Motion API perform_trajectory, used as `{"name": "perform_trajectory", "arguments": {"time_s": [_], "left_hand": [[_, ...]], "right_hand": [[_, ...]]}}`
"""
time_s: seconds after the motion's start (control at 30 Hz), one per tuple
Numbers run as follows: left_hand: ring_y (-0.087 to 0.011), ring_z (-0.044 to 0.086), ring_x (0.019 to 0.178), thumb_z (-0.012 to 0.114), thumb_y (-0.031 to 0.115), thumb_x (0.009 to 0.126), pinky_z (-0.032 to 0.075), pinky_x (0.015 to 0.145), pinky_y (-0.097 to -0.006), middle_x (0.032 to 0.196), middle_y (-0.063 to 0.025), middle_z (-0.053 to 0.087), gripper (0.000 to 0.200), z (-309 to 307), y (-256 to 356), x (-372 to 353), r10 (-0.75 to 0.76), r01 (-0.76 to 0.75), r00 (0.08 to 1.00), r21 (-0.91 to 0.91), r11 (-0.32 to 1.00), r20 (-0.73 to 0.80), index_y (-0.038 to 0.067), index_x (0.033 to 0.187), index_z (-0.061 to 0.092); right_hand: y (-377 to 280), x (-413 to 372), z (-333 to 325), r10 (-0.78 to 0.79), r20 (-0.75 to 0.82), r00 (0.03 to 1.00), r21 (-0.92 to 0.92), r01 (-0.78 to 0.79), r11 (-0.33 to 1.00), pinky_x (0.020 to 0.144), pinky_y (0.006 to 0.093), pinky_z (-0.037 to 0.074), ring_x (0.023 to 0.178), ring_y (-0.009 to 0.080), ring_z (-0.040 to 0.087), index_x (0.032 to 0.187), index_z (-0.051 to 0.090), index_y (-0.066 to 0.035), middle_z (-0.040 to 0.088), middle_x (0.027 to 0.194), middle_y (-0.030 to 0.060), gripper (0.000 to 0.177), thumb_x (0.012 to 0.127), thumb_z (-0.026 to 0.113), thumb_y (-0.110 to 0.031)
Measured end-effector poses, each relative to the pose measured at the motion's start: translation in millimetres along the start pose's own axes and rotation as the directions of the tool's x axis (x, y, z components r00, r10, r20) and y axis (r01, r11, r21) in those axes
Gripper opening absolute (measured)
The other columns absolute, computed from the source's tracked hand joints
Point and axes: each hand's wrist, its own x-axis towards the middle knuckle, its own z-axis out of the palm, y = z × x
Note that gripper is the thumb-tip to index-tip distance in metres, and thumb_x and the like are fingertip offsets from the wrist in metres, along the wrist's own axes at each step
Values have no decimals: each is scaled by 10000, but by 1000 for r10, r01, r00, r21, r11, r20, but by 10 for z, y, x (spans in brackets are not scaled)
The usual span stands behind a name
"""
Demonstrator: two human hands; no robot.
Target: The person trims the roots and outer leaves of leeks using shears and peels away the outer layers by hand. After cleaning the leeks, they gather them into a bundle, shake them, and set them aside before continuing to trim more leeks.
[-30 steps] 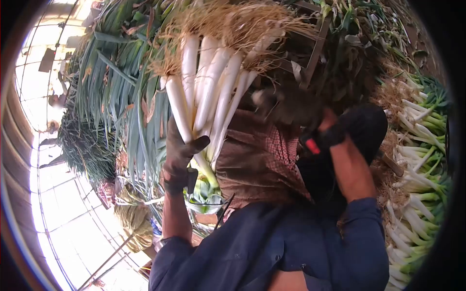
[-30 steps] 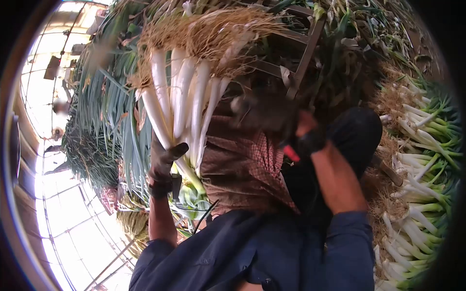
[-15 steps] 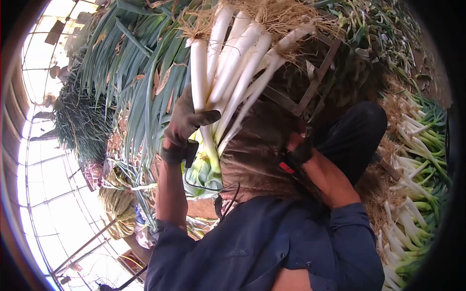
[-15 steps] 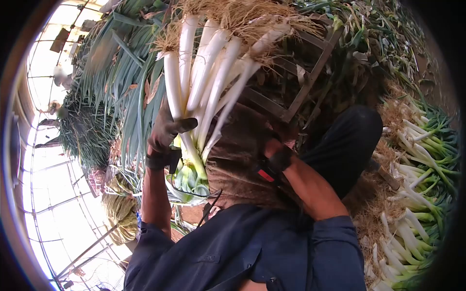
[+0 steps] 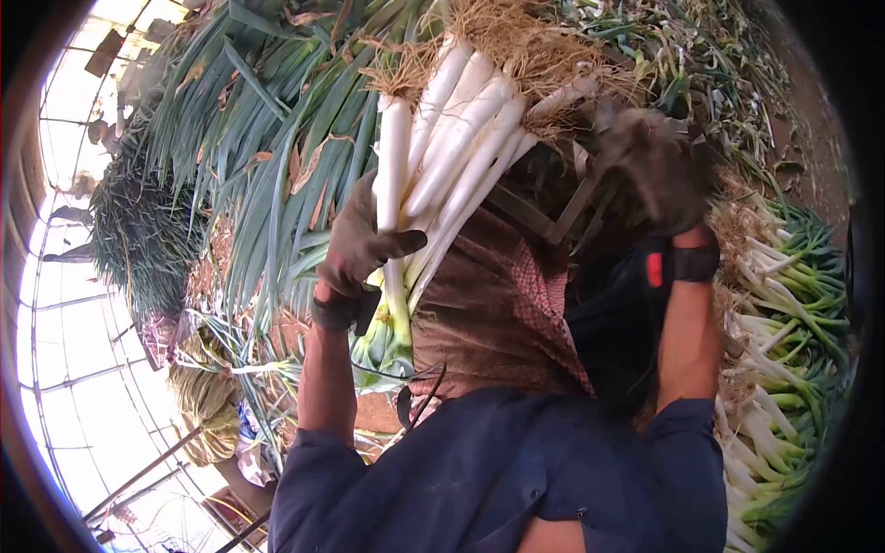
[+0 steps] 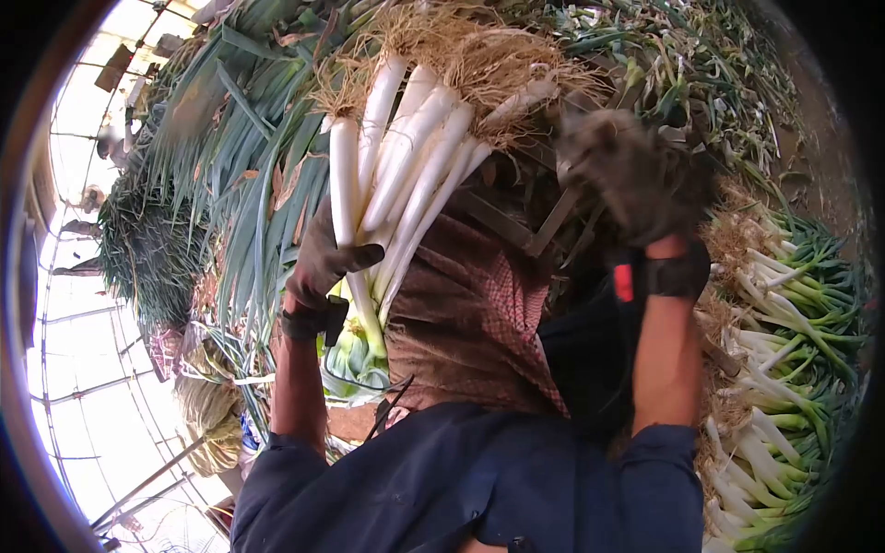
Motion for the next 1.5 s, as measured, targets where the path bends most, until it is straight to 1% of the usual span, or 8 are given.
{"name": "perform_trajectory", "arguments": {"time_s": [0.07, 0.13, 0.2, 0.33, 0.4, 0.63, 0.9, 1.5], "left_hand": [[-224, 544, 1300, 925, 53, 614, 376, 1150, -366, 1403, -116, 586, 1066, 41, 108, -21, -35, 35, 999, 3, 999, 11, -13, 1519, 365], [-232, 537, 1324, 939, 79, 634, 394, 1146, -382, 1427, -123, 570, 1103, 87, 89, -33, 12, -9, 999, -75, 997, 37, -2, 1540, 315], [-237, 536, 1331, 942, 88, 653, 426, 1132, -396, 1441, -132, 559, 1125, 177, 115, -55, 132, -132, 990, 3, 991, 51, 7, 1555, 274], [-363, 550, 1265, 969, 256, 604, 452, 1060, -448, 1376, -200, 535, 1110, 432, 291, -337, 327, -243, 944, 594, 767, -37, 14, 1502, 363], [-449, 520, 1232, 938, 399, 645, 440, 1040, -510, 1394, -257, 487, 1152, 646, 281, -462, 382, -199, 917, 701, 685, -114, -32, 1506, 305], [-395, 607, 1128, 643, 117, 862, 484, 946, -481, 1356, -190, 561, 674, 996, 145, -261, 487, -112, 852, 841, 529, -193, -4, 1482, 407], [-424, 539, 1180, 754, 313, 707, 424, 1014, -541, 1323, -248, 534, 868, 1211, 139, -51, 487, -290, 863, 657, 696, -136, -91, 1410, 446], [-326, 667, 903, 888, 313, 744, 518, 795, -441, 939, -119, 704, 406, 519, -534, -1338, 70, 337, 826, 589, 735, -560, 61, 1023, 735]], "right_hand": [[-52, 179, 294, -762, 253, 596, -491, 758, 430, 719, 320, 551, 733, 196, 656, 1138, 750, -152, 690, 844, 75, 225, 1016, 607, -276], [56, 134, 877, 122, 469, 875, 419, -343, 841, 847, 335, 575, 920, 210, 693, 1265, 712, -175, 719, 1049, 93, 278, 1026, 575, -211], [128, 47, 1088, -487, 315, 815, -104, 540, 835, 907, 348, 563, 1045, 211, 703, 1317, 680, -133, 719, 1198, 91, 328, 1008, 596, -200], [-230, -254, 991, -566, 213, 797, 402, 456, 794, 942, 384, 550, 1062, 282, 707, 1253, 717, -222, 722, 1218, 61, 288, 969, 664, -212], [37, -382, 1030, -659, 200, 725, -225, 688, 690, 1063, 422, 477, 1172, 297, 645, 1272, 705, -229, 693, 1264, 60, 320, 953, 691, -210], [-354, -499, 538, 338, 590, 733, -22, -404, 914, 956, 451, 516, 1073, 387, 652, 1273, 656, -115, 700, 1188, 113, 552, 896, 742, -509], [-2101, 36, 229, -69, 566, 822, -622, 480, 619, 1144, 536, 363, 1347, 360, 493, 1240, 691, -61, 592, 1385, 161, 612, 769, 796, -438], [-1167, 238, 209, 151, 593, 791, -721, 437, 538, 997, 410, 457, 1152, 266, 623, 1268, 710, -152, 714, 1179, 61, 745, 578, 891, -367]]}}
